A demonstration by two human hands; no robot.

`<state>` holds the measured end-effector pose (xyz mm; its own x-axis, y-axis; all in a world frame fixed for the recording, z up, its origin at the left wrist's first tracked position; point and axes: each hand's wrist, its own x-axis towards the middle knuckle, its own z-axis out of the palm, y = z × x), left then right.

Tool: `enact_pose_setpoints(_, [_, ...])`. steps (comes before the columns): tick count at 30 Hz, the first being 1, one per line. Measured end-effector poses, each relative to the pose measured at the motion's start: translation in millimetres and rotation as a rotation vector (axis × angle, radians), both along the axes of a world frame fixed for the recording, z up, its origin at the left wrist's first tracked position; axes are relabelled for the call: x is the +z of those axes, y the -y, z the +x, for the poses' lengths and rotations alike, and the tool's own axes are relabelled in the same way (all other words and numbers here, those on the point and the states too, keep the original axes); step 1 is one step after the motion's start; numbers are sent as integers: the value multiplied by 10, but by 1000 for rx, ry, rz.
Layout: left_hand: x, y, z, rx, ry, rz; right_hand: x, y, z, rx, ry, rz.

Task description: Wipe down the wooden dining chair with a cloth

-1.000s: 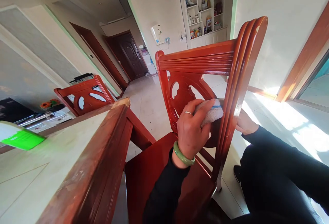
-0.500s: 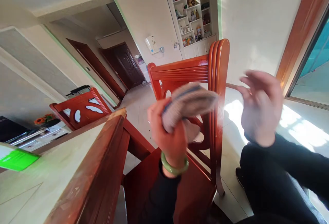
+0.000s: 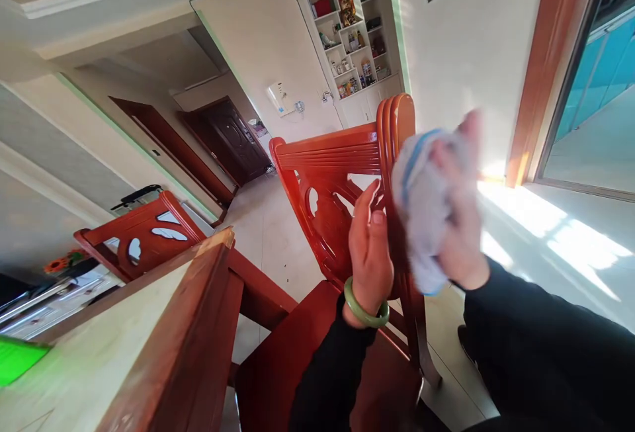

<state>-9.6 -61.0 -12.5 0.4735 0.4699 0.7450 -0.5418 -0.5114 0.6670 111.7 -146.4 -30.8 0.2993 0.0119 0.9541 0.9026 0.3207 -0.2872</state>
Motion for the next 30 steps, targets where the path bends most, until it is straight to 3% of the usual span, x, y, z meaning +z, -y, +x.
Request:
enact_pose_setpoints(4, [-129, 73, 149, -172, -80, -17, -391, -84, -266, 60, -29, -157])
enact_pose_setpoints(6, [-171, 58, 168, -213, -89, 6, -452, -123, -295, 59, -63, -129])
enact_pose_setpoints(7, [-181, 43, 171, -233, -97, 13, -401, -153, -261, 56, -50, -94])
enact_pose_setpoints(9, [-179, 20, 177, -240, -116, 35, -132, -226, -113, 52, 25, -20])
enact_pose_setpoints(14, [-119, 54, 206, -208, -76, 98, 874, -376, 287, -40, 132, 93])
enact_pose_setpoints(16, [-125, 64, 215, -253, -29, 77, 961, -380, 291, -74, 66, 81])
enact_pose_setpoints(18, [-167, 51, 217, -272, -18, 38, 685, -327, 183, -80, 18, 83])
enact_pose_setpoints(20, [-232, 23, 212, -278, -33, -8, 119, -224, 7, -80, 6, 51])
enact_pose_setpoints(23, [-311, -15, 203, -286, -87, -61, -756, -87, -208, -138, -38, -145])
enact_pose_setpoints(24, [-321, -22, 202, -280, -99, -69, -914, -74, -230, -140, -44, -183])
enact_pose_setpoints(25, [-322, -25, 203, -271, -104, -65, -963, -82, -219, -143, -26, -190])
enact_pose_setpoints(27, [-299, -18, 209, -248, -88, -39, -721, -149, -112, -141, 32, -124])
enact_pose_setpoints(30, [-234, 20, 220, -206, -33, 37, 187, -297, 144, -127, 113, 40])
